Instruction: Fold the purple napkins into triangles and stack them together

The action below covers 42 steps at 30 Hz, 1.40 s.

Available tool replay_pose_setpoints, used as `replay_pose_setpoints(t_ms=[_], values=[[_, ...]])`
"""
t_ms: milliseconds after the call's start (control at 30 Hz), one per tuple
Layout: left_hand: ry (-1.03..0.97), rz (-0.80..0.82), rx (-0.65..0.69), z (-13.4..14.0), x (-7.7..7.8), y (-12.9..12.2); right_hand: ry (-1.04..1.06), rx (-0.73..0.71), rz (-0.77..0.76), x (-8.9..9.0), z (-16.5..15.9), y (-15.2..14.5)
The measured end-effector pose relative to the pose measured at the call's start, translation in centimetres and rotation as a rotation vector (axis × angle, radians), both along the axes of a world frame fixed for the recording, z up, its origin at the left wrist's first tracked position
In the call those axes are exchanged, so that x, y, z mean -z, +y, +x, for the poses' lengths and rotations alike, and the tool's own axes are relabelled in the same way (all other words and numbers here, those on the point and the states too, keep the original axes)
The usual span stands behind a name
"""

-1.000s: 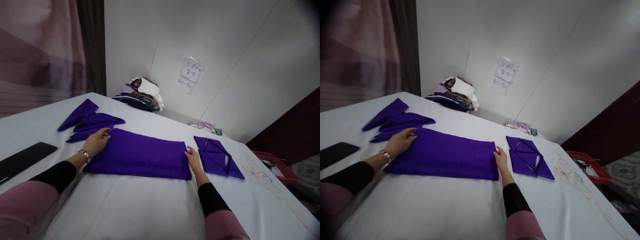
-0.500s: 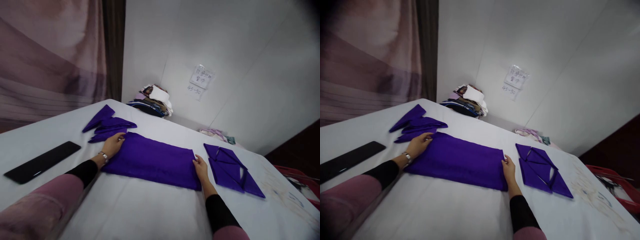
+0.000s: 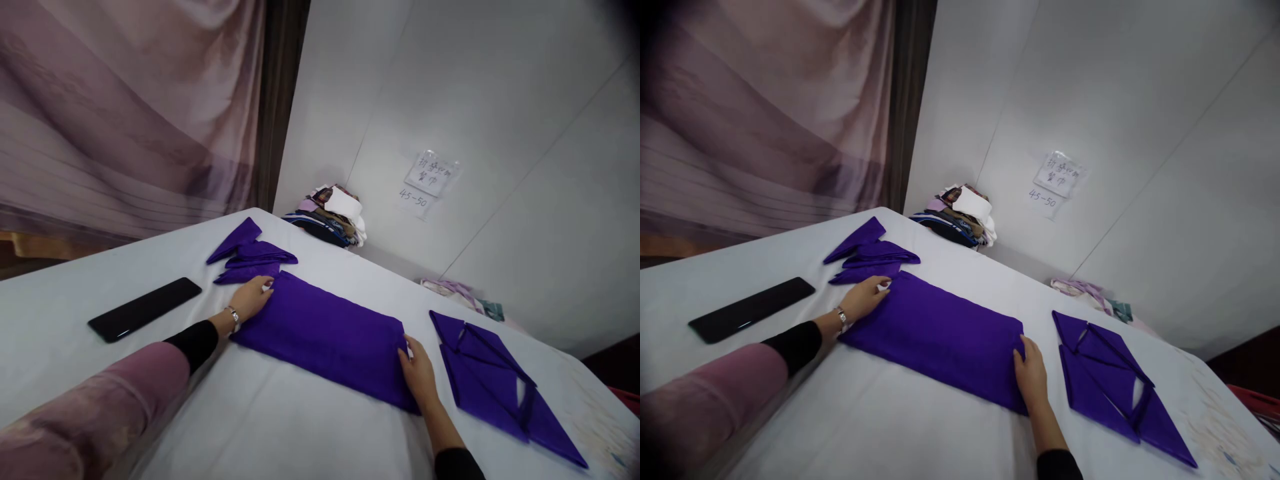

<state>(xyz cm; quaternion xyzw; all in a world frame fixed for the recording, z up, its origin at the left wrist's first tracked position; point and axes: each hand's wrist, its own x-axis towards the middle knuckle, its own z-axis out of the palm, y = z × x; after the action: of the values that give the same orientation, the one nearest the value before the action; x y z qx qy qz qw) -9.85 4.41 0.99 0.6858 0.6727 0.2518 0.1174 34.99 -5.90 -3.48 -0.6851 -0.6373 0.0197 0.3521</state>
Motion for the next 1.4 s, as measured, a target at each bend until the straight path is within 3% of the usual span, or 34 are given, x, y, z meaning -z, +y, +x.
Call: replay_pose_setpoints(t_ms=[133,333,567,833,1067,1167,1233,1333,1400], values=[[0.038,-0.009,0.013,0.1,-0.3,0.6,-0.09,-0.13,-0.011,-0.8,-3.0,-0.9],[0.114,-0.035,0.001,1.5,-0.8,3.8,-0.153,-0.216,-0.087,-2.0,-5.9,-1.1],[0.164,-0.064,-0.031,2.0,0.3,5.3,-0.23,-0.195,-0.269,-0.7,-6.3,-2.5],[0.168,0.022,-0.019,1.8,-1.3,6.2,-0.201,-0.193,-0.33,-1.3,-7.2,-2.9],[0.131,0.011,-0.006,1.1,-0.4,7.0,-0.227,-0.199,-0.397,-0.8,-7.4,-3.1],[0.103,0.054,0.047,0.8,-0.8,5.4,-0.239,-0.197,-0.372,-0.8,-7.4,-3.3],[0.092,0.074,0.141,0.8,-1.4,2.9,-0.257,-0.214,-0.339,-1.1,-7.6,-3.6],[0.087,0.102,0.398,0.7,-1.7,-2.3,-0.326,-0.348,-0.261,-1.6,-8.2,-4.8],[0.115,0.178,0.664,0.3,-1.3,-5.6,-0.393,-0.486,-0.204,-1.7,-8.5,-5.9]])
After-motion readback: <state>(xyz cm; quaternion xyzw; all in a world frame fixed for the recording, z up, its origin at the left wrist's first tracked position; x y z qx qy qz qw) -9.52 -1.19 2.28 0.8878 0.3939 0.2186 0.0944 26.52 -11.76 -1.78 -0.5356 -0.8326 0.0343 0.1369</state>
